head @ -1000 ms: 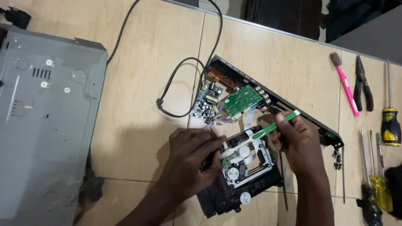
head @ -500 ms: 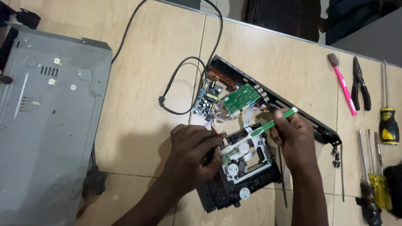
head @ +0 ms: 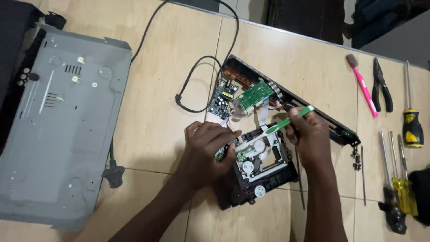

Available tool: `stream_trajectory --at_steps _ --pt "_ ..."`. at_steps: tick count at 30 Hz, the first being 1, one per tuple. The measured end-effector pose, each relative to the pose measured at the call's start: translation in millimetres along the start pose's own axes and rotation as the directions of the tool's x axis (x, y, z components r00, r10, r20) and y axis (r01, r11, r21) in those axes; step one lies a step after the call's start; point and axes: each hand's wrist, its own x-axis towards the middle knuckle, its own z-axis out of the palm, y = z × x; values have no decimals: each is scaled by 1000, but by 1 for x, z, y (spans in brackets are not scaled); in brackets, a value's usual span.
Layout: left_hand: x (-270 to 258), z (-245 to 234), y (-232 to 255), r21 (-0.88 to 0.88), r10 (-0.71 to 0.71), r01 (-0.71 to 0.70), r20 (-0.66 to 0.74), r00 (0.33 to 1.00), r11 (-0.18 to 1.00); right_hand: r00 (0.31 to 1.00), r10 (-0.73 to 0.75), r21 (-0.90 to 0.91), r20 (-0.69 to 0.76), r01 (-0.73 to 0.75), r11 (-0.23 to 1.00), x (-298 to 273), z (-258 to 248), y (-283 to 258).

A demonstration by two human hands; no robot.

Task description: The person disassembles a DVD drive, removing the top cover and detaching ribbon cables from the circuit board. They use a screwdriver to loosen screws and a toothbrush to clean the internal components, including the lens and gears.

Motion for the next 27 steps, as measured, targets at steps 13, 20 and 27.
stream_trajectory --at_steps 13,20,27 --pt "-3 7 -6 0 -10 10 22 1000 1000 997 2 -26 -80 -4 1000 -6 0 -10" --pt "-3 5 -6 -31 -2 3 31 1000 1000 1000 7 1 -20 -7 1000 -9 -1 -13" --pt "-1 2 -5 -46 -11 12 21 1000 999 998 -59 -18 -29 58 998 -5 -5 -14"
